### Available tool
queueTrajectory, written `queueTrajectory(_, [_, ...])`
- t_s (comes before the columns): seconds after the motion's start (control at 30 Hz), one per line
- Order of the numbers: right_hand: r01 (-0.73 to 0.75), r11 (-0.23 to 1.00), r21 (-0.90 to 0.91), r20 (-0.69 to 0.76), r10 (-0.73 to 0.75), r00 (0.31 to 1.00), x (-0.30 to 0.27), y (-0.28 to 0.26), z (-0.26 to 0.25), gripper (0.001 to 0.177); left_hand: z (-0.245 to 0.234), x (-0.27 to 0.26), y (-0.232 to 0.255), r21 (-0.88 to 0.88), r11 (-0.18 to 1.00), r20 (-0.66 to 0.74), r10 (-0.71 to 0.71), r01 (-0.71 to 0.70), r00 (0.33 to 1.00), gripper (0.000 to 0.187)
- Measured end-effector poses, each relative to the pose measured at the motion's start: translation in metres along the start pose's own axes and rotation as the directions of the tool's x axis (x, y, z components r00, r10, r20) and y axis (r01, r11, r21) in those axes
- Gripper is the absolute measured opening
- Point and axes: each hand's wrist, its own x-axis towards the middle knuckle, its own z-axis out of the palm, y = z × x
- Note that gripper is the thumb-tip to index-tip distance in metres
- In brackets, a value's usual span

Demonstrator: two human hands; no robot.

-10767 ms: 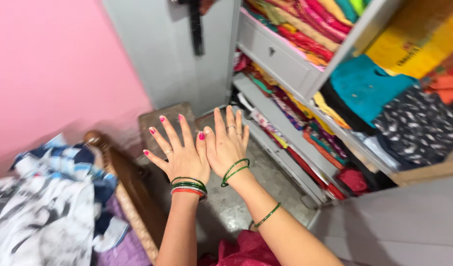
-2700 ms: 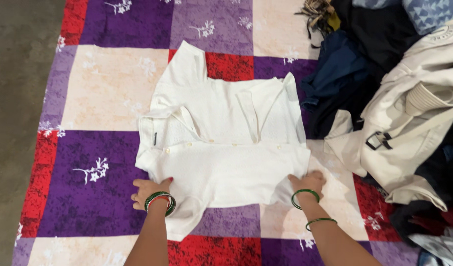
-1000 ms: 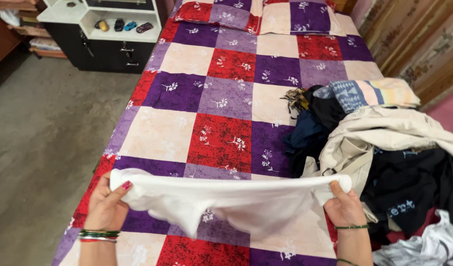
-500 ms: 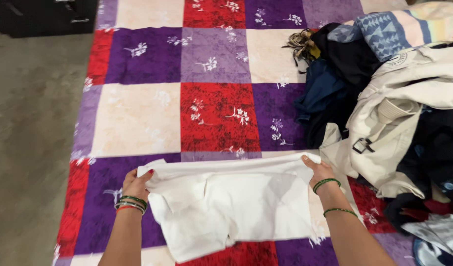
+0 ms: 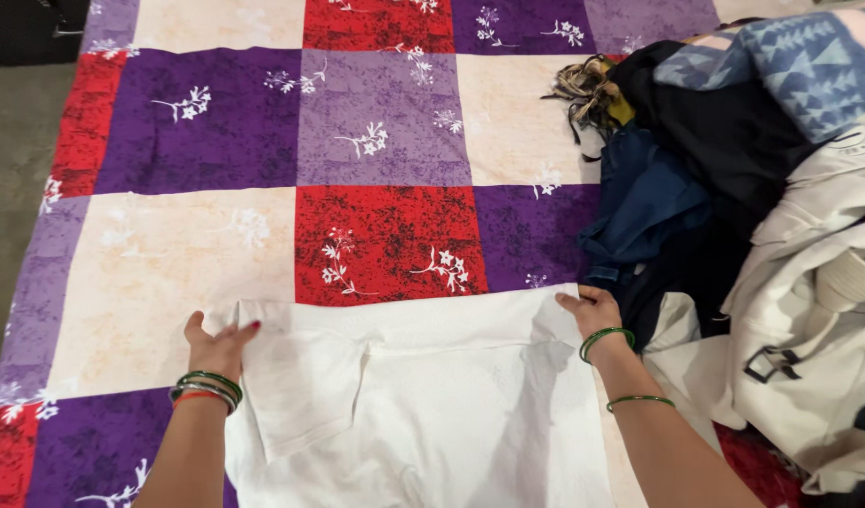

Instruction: The person folds a black patterned shirt, a white collared shirt, and a pair of light-colored cargo pants on a bed and then places the shirts inside a closet shelf next to other garments.

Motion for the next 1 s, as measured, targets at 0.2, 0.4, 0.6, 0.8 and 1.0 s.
queueTrajectory(0.2, [0.382, 0.903, 0.195, 0.02, -0.393, 0.919, 0.0, 0.004, 0.012, 0.045, 0.011, -0.053, 0.035, 0.297, 0.954, -0.04, 0.042, -0.028, 0.998, 0.099])
queueTrajectory(0.4, [0.344, 0.796, -0.498, -0.247, -0.511, 0.824, -0.059, -0.035, 0.023, 0.04, 0.052, -0.104, 0.048, 0.815, 0.56, -0.158, 0.46, -0.147, 0.873, 0.075])
queueTrajectory(0.6, [0.628, 0.492, -0.603, 0.207, -0.664, 0.719, -0.128, -0.027, 0.08, 0.066, 0.139, -0.166, 0.016, 0.916, 0.176, 0.22, 0.53, -0.36, 0.819, 0.079])
queueTrajectory(0.8, [0.461, 0.337, -0.821, 0.3, -0.433, 0.85, -0.129, -0.019, 0.08, 0.086, 0.142, -0.18, 0.014, 0.888, 0.249, 0.24, 0.464, -0.385, 0.853, 0.079])
queueTrajectory(1.0, [0.48, 0.314, -0.819, 0.296, -0.486, 0.823, -0.128, -0.016, 0.083, 0.087, 0.144, -0.179, 0.015, 0.89, 0.242, 0.238, 0.479, -0.387, 0.845, 0.078])
